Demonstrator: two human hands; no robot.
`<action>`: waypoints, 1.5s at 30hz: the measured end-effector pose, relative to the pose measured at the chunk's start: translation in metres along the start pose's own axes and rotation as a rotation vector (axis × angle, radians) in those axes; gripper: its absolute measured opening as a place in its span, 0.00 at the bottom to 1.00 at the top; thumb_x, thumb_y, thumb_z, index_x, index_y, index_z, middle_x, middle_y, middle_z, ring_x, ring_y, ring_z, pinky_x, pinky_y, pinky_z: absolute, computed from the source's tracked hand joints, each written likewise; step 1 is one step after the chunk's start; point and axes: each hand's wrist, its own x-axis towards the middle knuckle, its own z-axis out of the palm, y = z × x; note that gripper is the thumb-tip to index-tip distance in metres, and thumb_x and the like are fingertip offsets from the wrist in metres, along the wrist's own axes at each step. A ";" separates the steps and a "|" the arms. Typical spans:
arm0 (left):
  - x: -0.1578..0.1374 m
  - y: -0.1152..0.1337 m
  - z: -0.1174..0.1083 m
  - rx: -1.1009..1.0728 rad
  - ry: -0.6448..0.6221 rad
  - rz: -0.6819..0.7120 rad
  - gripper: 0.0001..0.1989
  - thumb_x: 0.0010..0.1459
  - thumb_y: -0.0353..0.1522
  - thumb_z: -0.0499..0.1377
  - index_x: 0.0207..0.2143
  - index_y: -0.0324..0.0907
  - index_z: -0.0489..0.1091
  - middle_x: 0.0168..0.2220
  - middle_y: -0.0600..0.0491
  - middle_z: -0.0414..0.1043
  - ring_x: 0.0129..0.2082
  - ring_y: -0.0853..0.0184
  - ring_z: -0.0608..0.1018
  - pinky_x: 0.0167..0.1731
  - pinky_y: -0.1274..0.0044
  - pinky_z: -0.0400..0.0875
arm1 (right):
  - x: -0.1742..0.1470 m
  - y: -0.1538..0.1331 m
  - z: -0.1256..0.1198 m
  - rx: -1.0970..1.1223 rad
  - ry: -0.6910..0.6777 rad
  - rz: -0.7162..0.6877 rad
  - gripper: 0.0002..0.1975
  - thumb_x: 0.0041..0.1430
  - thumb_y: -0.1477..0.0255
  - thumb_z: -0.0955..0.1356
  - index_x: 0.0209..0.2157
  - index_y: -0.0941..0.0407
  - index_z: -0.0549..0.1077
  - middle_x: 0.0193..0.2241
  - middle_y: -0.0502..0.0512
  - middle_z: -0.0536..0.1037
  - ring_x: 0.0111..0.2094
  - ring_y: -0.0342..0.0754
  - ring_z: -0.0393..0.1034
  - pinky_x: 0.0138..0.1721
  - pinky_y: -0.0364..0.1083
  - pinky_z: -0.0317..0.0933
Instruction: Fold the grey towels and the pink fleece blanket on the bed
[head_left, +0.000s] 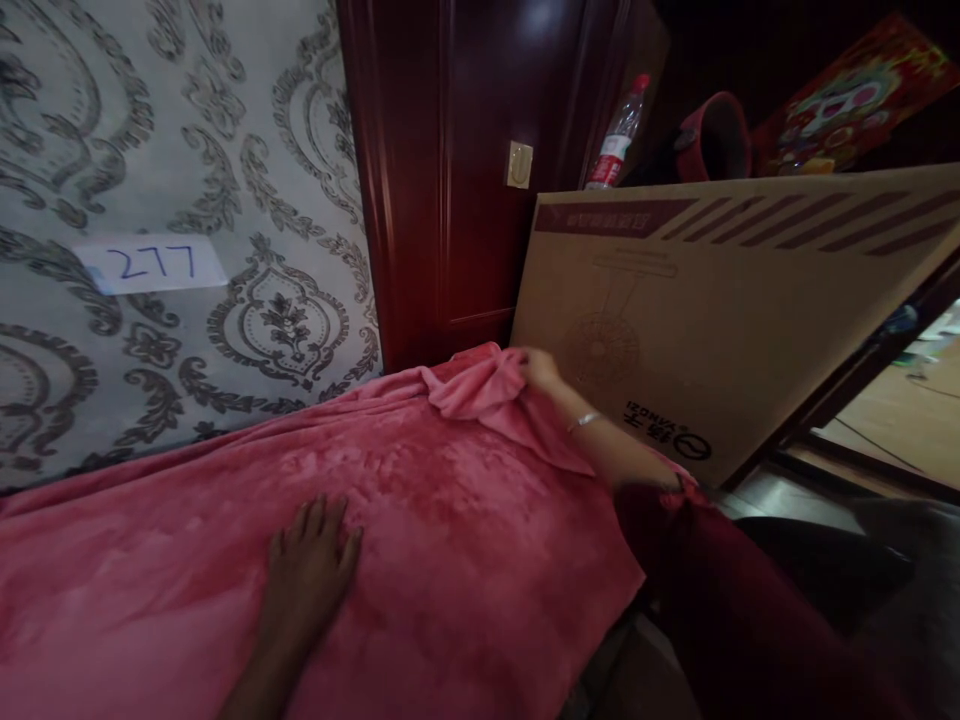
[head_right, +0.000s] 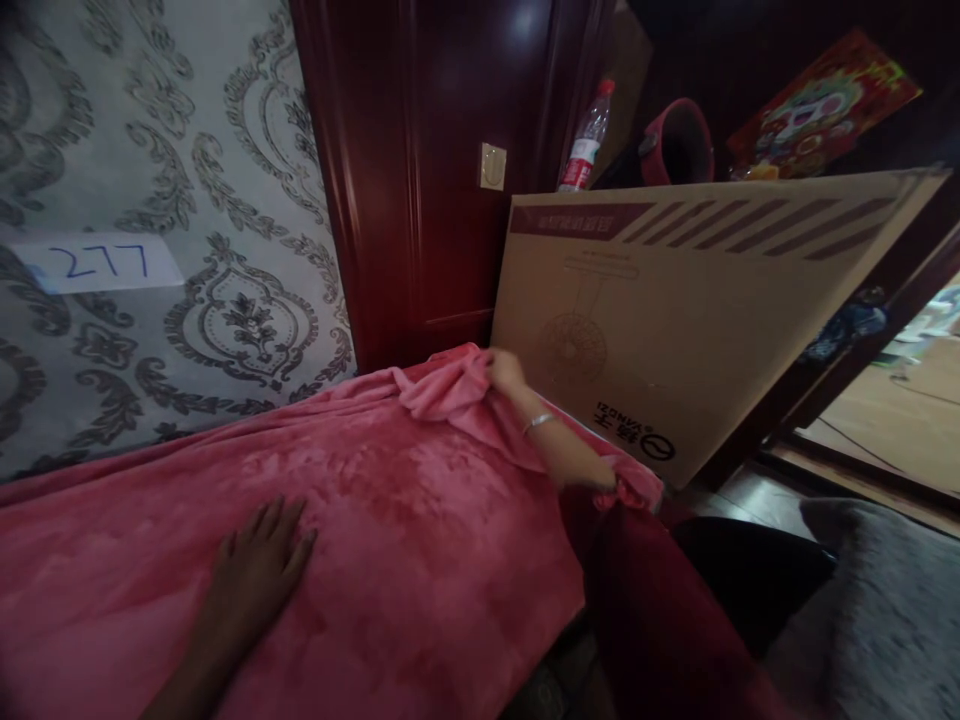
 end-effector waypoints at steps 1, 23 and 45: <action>0.000 0.000 0.001 0.004 0.001 0.001 0.29 0.67 0.35 0.42 0.65 0.35 0.63 0.66 0.39 0.61 0.66 0.49 0.62 0.61 0.54 0.56 | 0.018 0.007 -0.014 -0.017 0.063 0.047 0.28 0.63 0.76 0.59 0.65 0.62 0.64 0.58 0.64 0.72 0.58 0.57 0.67 0.57 0.53 0.62; 0.004 -0.003 0.006 0.038 0.006 0.006 0.30 0.66 0.37 0.41 0.65 0.35 0.64 0.66 0.39 0.62 0.66 0.49 0.63 0.60 0.56 0.58 | -0.042 0.151 0.054 -0.384 -0.208 0.158 0.25 0.69 0.65 0.59 0.64 0.56 0.65 0.66 0.66 0.61 0.68 0.60 0.52 0.63 0.62 0.50; 0.008 -0.011 0.020 0.081 -0.010 -0.029 0.33 0.62 0.39 0.41 0.64 0.37 0.66 0.66 0.44 0.64 0.66 0.52 0.63 0.61 0.60 0.58 | 0.017 0.182 0.048 -0.281 -0.065 0.621 0.19 0.69 0.67 0.63 0.53 0.64 0.74 0.48 0.72 0.78 0.49 0.56 0.75 0.48 0.50 0.67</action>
